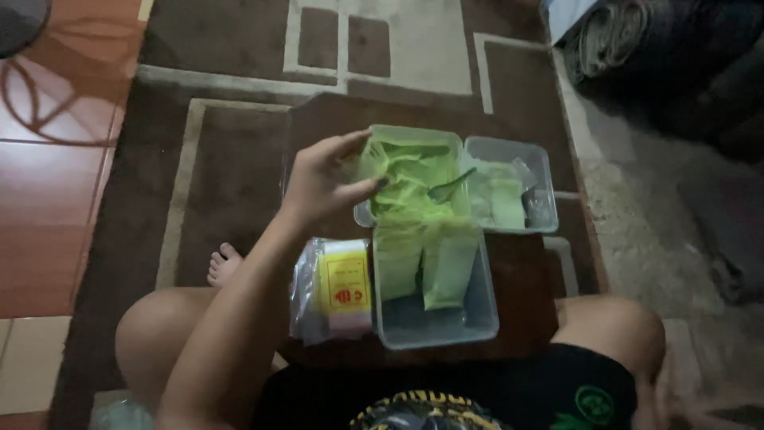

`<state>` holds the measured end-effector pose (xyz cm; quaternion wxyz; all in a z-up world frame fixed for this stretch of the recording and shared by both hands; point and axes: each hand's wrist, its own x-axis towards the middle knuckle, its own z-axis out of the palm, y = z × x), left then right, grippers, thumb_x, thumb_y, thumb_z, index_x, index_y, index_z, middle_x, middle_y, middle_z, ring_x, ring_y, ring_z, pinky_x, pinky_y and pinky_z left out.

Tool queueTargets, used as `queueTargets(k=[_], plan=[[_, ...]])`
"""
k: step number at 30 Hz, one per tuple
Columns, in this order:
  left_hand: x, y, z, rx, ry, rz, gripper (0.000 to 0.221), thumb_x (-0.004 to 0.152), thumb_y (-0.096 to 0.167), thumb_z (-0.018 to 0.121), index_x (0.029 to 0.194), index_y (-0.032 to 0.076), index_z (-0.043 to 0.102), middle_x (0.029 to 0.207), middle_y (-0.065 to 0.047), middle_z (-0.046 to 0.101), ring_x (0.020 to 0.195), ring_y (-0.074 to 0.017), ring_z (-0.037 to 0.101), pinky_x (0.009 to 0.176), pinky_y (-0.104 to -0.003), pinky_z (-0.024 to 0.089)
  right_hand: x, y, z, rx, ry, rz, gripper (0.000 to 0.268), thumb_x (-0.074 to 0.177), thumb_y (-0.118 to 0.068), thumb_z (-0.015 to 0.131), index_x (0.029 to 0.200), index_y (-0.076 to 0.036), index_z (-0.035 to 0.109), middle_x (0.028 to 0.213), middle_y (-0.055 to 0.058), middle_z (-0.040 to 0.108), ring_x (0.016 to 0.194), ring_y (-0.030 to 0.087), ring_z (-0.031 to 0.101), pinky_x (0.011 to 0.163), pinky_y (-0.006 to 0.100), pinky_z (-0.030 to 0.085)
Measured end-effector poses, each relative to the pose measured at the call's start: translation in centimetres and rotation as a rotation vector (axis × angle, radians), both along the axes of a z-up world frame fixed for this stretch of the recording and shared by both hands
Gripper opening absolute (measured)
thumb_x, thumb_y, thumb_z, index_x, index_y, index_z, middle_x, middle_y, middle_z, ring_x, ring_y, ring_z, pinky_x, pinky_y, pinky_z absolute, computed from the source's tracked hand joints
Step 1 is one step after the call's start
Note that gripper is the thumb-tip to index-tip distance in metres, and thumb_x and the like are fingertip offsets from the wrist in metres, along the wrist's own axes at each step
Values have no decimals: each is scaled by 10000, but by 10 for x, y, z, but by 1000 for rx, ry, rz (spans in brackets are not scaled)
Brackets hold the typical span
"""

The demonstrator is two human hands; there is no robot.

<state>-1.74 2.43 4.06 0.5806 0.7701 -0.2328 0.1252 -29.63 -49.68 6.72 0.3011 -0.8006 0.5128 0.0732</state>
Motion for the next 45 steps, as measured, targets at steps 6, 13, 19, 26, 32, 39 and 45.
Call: queueTargets(k=[6,13,19,26,32,39,45], plan=[[-10,-10,11,-126,175,11,576,792,219,874,1309,71,667,1218,-121,749,1039,-188,751,841,-294,677,-125,-206,-145,84,136,-23,687,1001,-450,491,1647,-282,328,1717,23,217,1576,294,200,1286,509,175],[-29,-32,9,-414,247,-106,549,806,15,856,1312,-11,645,1138,-117,734,974,-156,706,801,-287,678,-133,-210,-214,178,299,2,648,1046,-291,566,1643,-335,320,1720,8,198,1595,256,164,1336,447,121],[-48,-46,56,-287,106,-136,556,804,119,878,1309,45,657,1139,-96,740,1066,-164,697,997,-307,581,5,151,65,181,-194,87,862,907,-88,576,1657,-218,171,1661,108,308,1587,257,213,1292,451,133],[-94,-75,83,-237,-1,-106,538,839,232,836,1309,68,631,1131,-99,744,1031,-190,731,929,-322,630,28,174,43,208,-850,646,751,760,12,717,1469,-68,482,1386,183,648,1258,292,645,981,417,574],[-136,-96,72,-298,125,-7,561,787,210,862,1300,94,666,1143,-72,750,1051,-149,710,906,-291,572,89,234,53,-17,-920,1073,599,725,-256,861,1263,-61,687,1208,123,731,1006,224,710,854,320,545],[-150,-103,54,-394,129,235,651,638,46,931,1253,56,721,957,-133,771,896,-239,734,844,-411,600,110,250,24,118,-999,1049,177,832,-172,856,980,-94,800,884,50,789,822,284,772,705,380,612],[-153,-109,42,-353,162,353,660,614,123,980,1224,65,733,951,-131,770,885,-278,757,802,-415,609,113,247,12,119,-951,1070,275,764,-102,898,1013,-62,787,891,100,786,869,344,770,776,452,614]])
